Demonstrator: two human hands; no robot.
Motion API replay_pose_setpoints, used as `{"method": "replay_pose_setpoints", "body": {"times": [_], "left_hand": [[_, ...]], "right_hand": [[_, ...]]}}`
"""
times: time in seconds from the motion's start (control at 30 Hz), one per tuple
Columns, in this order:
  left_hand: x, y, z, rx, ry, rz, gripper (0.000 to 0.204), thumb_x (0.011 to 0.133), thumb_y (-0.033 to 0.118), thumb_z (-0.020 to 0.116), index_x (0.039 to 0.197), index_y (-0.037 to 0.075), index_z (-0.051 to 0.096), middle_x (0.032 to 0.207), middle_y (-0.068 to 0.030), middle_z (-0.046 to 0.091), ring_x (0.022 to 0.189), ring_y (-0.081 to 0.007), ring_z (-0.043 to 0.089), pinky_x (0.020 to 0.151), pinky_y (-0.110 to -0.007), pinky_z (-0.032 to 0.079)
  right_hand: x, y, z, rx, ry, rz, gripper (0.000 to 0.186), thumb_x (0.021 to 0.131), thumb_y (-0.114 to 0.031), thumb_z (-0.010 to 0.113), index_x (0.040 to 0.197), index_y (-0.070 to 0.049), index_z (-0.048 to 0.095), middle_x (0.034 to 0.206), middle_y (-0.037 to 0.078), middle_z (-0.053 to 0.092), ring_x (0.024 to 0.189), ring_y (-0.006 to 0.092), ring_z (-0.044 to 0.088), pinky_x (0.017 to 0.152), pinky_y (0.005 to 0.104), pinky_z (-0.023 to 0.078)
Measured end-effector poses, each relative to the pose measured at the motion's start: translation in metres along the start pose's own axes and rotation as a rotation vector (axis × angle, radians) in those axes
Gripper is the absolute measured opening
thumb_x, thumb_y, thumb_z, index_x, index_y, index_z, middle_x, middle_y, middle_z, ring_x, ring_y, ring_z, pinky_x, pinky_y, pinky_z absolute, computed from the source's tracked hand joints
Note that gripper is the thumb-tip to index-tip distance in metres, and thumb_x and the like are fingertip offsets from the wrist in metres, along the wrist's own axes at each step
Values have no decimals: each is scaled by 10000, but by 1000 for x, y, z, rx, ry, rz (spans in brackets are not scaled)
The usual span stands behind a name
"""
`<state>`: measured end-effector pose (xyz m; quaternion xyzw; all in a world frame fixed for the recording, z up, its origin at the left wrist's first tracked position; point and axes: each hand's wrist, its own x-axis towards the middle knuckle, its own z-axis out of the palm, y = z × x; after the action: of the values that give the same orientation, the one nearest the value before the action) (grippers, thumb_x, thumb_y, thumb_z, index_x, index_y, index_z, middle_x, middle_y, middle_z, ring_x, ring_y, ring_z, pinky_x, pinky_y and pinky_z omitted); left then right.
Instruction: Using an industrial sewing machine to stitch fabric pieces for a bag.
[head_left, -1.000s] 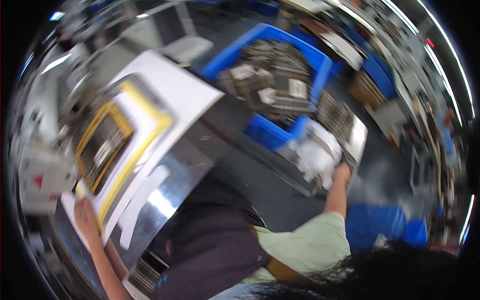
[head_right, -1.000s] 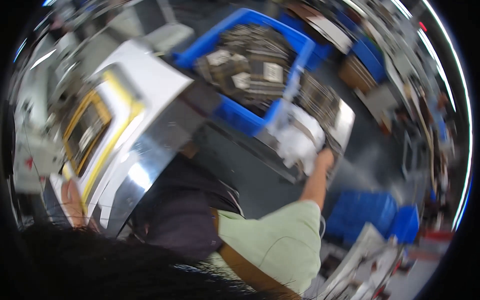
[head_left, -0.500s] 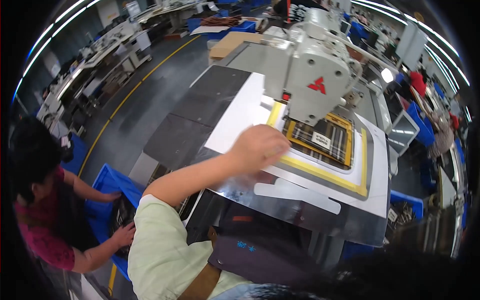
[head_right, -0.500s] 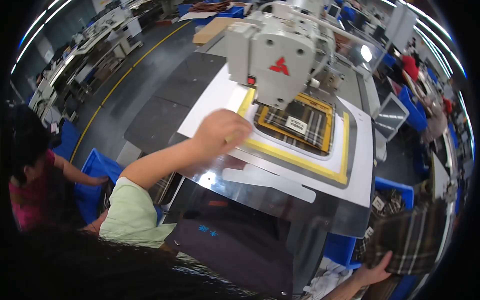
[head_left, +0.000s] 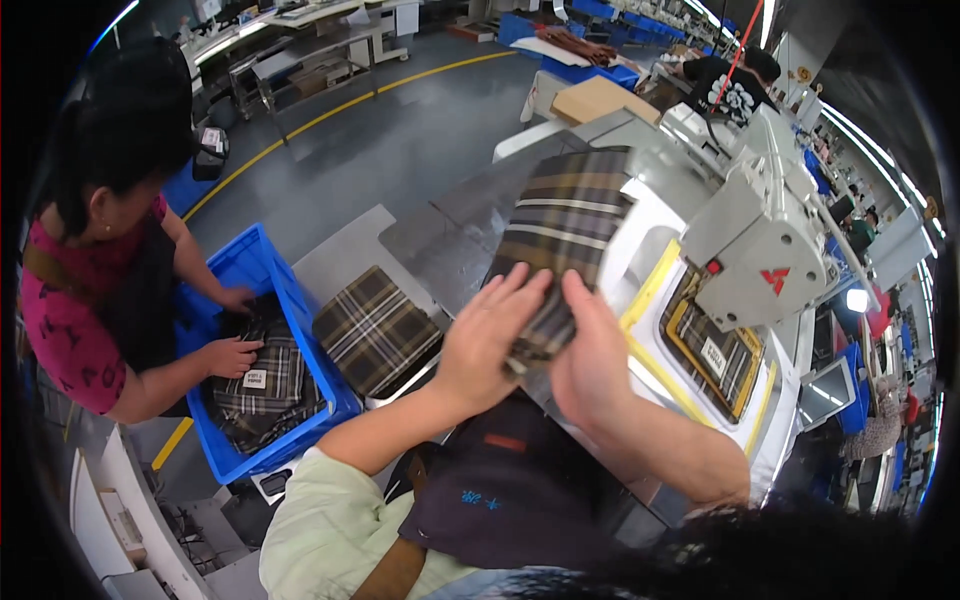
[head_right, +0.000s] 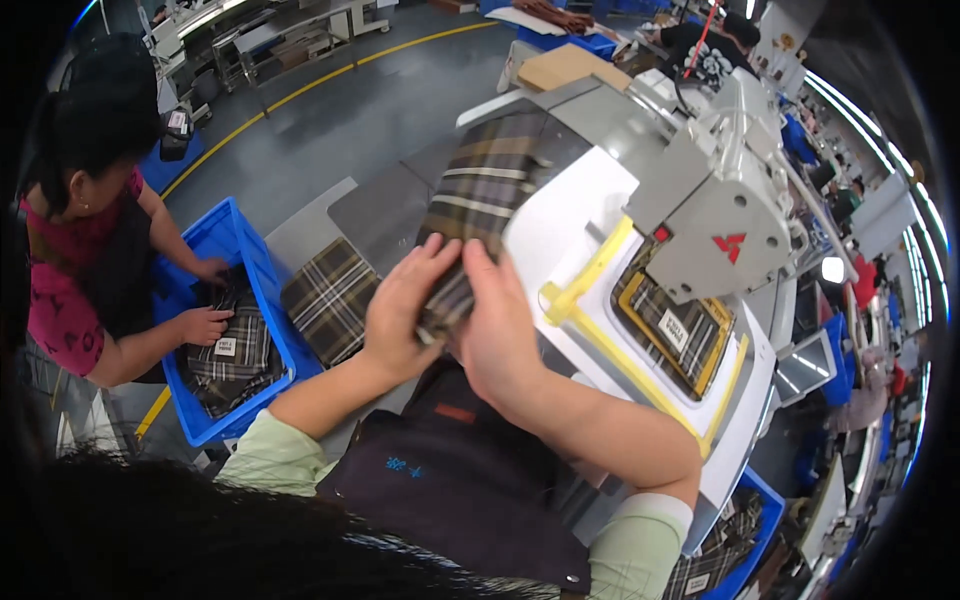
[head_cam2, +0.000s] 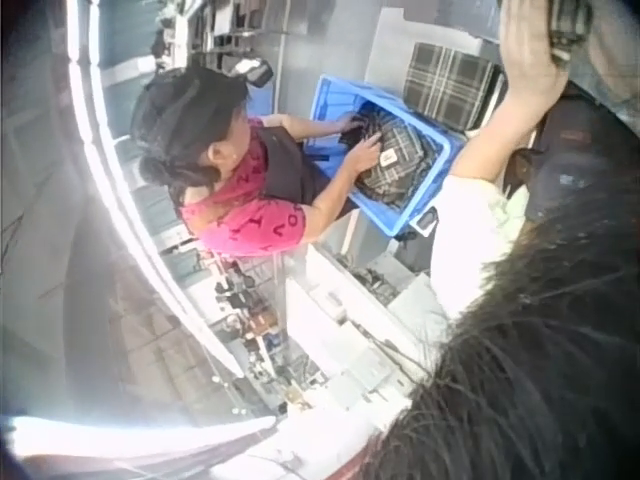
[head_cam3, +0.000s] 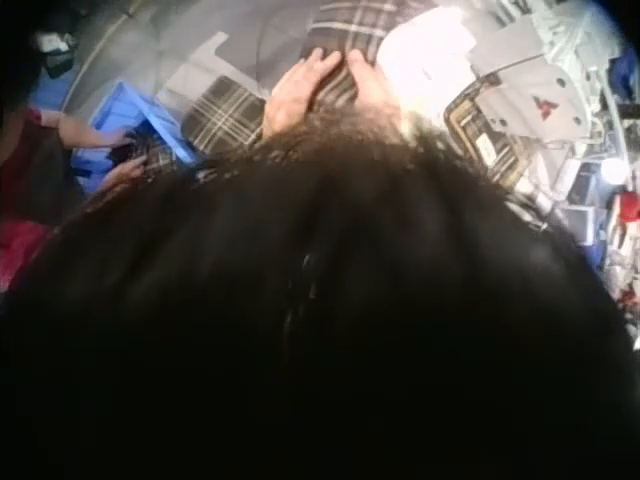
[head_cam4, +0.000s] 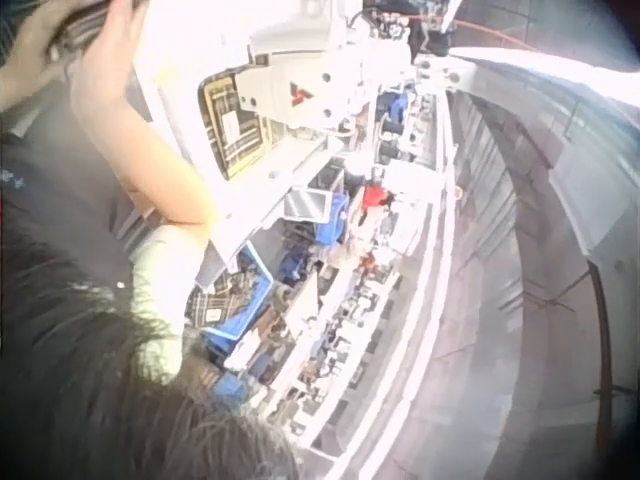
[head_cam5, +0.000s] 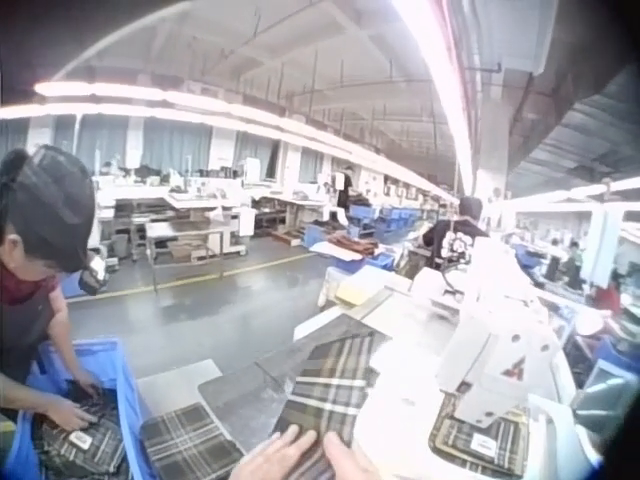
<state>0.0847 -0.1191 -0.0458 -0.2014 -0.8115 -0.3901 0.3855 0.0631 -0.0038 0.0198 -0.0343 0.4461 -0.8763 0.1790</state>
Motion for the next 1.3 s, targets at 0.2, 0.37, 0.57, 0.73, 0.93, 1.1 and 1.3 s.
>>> {"method": "replay_pose_setpoints", "body": {"times": [0.2,0.37,0.57,0.73,0.93,1.1,1.3], "left_hand": [[-12,-71,-46,-742,444,-711,286,892,98,577,1160,5,548,1031,-38,621,936,-118,560,861,-291,441],[-11,-96,-75,-1047,462,-833,303,872,107,610,1152,9,551,1073,-56,622,970,-142,579,855,-312,464],[-23,-125,-77,-871,361,-972,339,867,99,618,1179,-1,528,1078,-62,620,975,-126,574,853,-292,465],[-31,-142,-75,-798,477,-964,318,879,83,593,1178,-3,525,1081,-65,620,968,-128,578,875,-280,450],[-32,-157,-93,-882,475,-992,303,920,134,520,1189,-4,510,1046,-59,633,895,-98,600,790,-237,476],[-36,-178,-99,-922,510,-1089,403,922,145,506,1291,-3,443,1054,-54,627,878,-90,602,761,-219,480],[-35,-169,-98,-955,488,-1050,460,916,142,513,1337,-2,396,1092,-48,606,908,-90,598,763,-222,485]], "right_hand": [[88,4,-18,-619,-167,-343,654,921,-372,540,1411,-6,306,1440,152,341,1304,218,344,1071,332,259],[173,4,-44,-840,-54,-369,713,891,-433,577,1382,25,336,1358,181,439,1219,226,451,1017,326,341],[199,35,-55,-569,-473,372,446,951,-398,475,1215,-41,511,1018,52,651,883,123,625,756,236,496],[199,61,-29,-654,-402,246,243,891,-133,603,1100,-12,580,950,48,662,826,113,626,755,254,502],[217,75,-7,-599,-235,156,171,896,-112,584,1017,7,609,921,61,666,776,112,620,695,253,500],[228,85,-1,-598,-185,109,187,902,-121,572,1032,9,608,931,72,667,785,118,621,709,259,496],[229,85,-7,-648,-229,128,205,914,-149,568,1054,1,584,950,74,661,813,126,627,728,258,504]]}}
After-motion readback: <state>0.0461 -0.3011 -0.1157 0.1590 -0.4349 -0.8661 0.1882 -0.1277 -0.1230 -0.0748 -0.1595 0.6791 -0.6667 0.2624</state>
